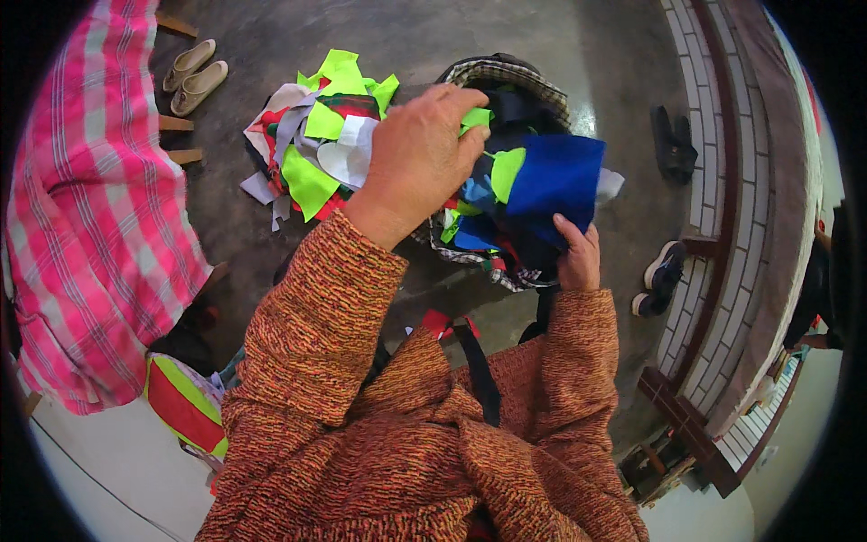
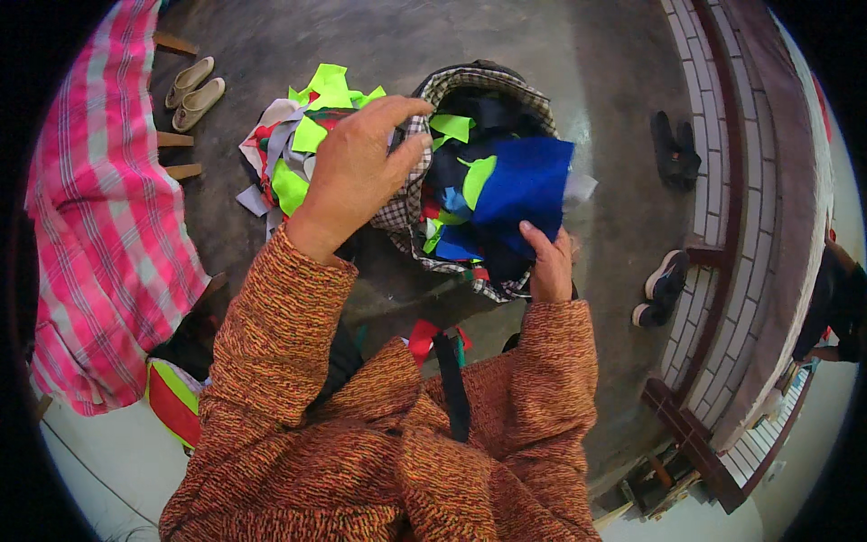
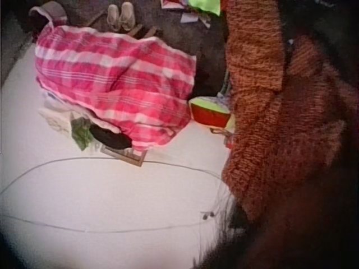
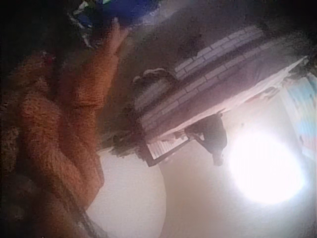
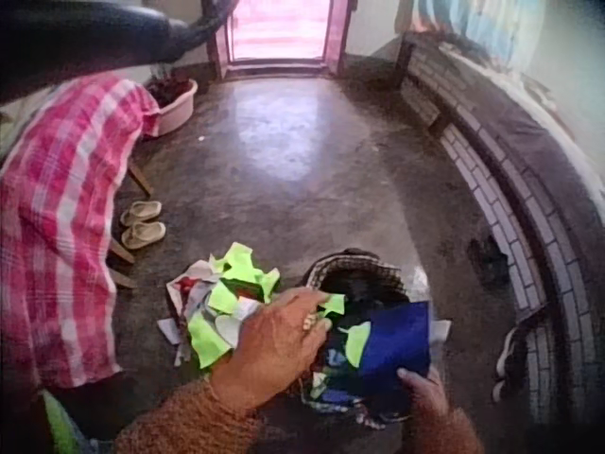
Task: The person sorts colorful fabric scraps from a checkered bag onto the floor. They pick up individual pieces of fabric, unfold them, and place them into a growing pile on the ground.
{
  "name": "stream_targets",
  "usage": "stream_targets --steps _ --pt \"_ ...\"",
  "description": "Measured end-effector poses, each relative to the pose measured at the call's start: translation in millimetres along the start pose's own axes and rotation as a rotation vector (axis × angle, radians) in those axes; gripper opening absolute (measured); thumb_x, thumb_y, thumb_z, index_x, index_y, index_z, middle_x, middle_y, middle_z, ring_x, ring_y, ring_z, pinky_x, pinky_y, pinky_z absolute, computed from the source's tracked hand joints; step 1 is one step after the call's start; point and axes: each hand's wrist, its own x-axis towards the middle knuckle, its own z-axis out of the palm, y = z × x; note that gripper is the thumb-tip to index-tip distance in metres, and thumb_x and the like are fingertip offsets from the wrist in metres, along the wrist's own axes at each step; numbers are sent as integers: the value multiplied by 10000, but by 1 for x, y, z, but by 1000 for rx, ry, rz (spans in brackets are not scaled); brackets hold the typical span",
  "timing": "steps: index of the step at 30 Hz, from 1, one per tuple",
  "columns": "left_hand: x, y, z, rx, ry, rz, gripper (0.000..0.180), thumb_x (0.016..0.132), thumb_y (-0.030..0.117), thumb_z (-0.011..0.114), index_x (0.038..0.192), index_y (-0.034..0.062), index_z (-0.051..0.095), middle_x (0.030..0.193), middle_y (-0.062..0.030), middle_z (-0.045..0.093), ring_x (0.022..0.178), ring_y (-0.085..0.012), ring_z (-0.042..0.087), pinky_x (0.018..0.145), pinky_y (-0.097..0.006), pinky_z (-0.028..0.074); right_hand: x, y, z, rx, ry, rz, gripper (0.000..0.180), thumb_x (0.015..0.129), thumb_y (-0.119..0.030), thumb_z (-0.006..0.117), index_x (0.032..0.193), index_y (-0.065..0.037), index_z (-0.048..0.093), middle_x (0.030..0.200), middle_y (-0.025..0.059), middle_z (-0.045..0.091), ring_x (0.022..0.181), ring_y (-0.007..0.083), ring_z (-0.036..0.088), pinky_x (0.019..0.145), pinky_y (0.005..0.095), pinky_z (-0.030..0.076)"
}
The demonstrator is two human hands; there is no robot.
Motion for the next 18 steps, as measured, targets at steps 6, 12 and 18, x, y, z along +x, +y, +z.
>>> stream_targets --steps 6,12,18 --pt "-1 4 29 -141 -191 0 335 829 247 648 1067 13 618 976 -166 643 884 -305 629 757 -350 480 -11 -9 13 396 -79 -104 491 747 -96 601 1212 3 476 1143 126 575 1079 282 546 992 427 400" --pt "3 14 51 -132 -519 -268 648 867 584 468 943 -35 645 921 -242 634 880 -374 610 743 -429 477 -20 -18 4 546 -213 -75 644 657 -143 603 1266 -20 435 1206 138 542 1123 309 515 1001 463 384" --pt "9 32 63 -966 -849 -754 492 911 482 501 1156 67 600 1076 -48 640 958 -157 596 855 -310 463 -28 -33 4 552 -284 -37 680 630 -160 607 1269 -10 429 1186 150 554 1096 307 540 976 442 419"
